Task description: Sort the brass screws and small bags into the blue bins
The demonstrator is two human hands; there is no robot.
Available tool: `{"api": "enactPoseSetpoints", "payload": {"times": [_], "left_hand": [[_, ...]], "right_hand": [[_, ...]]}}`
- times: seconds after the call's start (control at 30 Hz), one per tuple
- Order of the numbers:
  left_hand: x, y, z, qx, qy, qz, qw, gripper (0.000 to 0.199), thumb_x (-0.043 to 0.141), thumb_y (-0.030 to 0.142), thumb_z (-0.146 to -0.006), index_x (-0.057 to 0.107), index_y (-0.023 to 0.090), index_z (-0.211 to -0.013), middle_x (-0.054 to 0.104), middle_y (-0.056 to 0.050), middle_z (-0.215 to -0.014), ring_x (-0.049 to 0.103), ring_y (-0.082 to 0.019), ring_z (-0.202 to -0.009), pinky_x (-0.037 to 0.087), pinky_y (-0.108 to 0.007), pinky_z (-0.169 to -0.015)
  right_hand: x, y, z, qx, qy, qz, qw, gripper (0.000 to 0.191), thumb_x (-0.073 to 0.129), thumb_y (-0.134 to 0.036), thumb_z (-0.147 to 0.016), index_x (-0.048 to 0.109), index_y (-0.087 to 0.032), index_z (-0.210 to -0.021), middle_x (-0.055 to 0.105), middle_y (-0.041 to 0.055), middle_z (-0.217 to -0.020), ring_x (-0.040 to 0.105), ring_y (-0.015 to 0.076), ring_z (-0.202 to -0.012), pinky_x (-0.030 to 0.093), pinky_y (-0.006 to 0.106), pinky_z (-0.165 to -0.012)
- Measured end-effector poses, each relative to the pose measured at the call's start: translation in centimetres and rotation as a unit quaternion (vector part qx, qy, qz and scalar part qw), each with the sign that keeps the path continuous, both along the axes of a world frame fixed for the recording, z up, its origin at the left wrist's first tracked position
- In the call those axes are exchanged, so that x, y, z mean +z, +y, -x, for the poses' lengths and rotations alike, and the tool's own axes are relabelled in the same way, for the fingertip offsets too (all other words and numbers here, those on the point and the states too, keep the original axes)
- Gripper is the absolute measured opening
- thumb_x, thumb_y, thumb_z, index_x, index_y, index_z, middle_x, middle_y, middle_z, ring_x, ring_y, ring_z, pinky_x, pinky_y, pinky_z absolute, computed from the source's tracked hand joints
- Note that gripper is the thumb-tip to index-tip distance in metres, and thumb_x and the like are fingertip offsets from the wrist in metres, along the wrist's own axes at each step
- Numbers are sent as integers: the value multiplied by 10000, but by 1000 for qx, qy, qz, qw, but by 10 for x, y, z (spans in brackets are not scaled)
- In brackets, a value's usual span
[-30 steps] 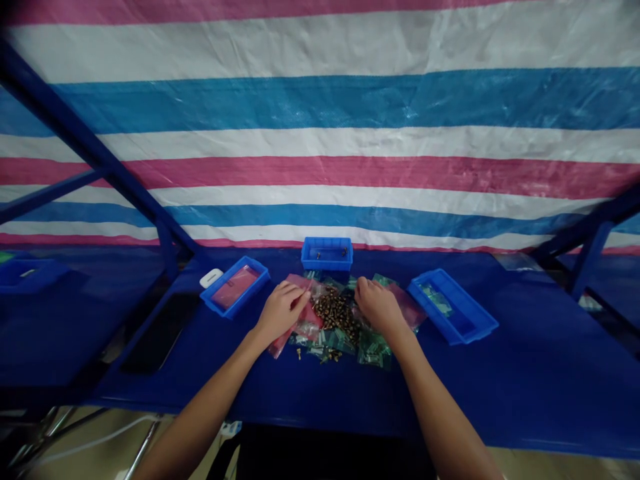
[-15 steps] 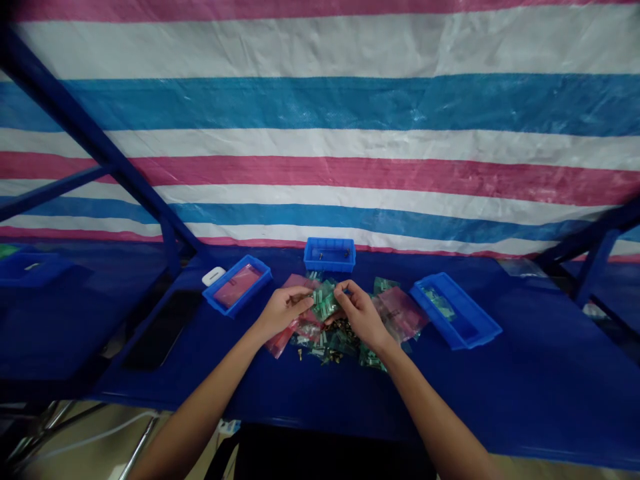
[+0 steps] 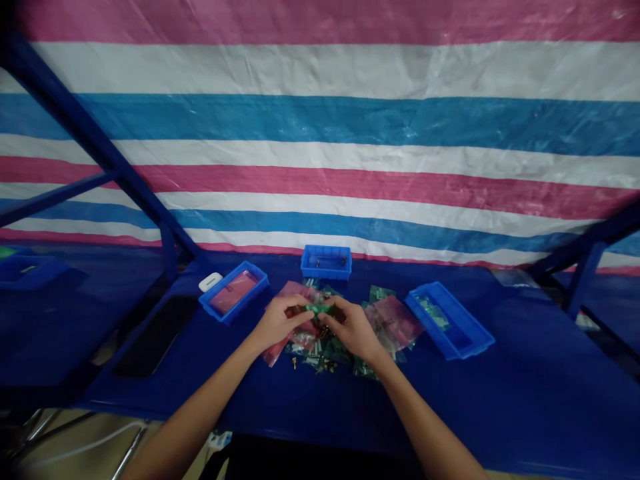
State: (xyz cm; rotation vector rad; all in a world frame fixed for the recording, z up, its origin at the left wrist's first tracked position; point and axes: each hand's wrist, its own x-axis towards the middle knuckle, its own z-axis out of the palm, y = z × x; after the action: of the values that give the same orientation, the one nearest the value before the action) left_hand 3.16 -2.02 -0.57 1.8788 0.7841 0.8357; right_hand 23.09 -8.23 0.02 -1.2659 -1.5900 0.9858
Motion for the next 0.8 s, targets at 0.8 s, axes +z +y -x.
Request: {"api": "enactPoseSetpoints", "payload": {"times": [0.8], "left_hand": [[-10, -2, -2, 8, 129, -220, 967, 306, 552, 352, -945, 604, 171, -703, 585, -10, -679, 551, -156, -682, 412, -256, -632]], "right_hand": [[9, -1, -1, 18, -152, -102, 983, 187, 571, -326, -919, 676, -244, -1050, 677, 59, -1047, 642, 197, -889, 472, 279, -756]]}}
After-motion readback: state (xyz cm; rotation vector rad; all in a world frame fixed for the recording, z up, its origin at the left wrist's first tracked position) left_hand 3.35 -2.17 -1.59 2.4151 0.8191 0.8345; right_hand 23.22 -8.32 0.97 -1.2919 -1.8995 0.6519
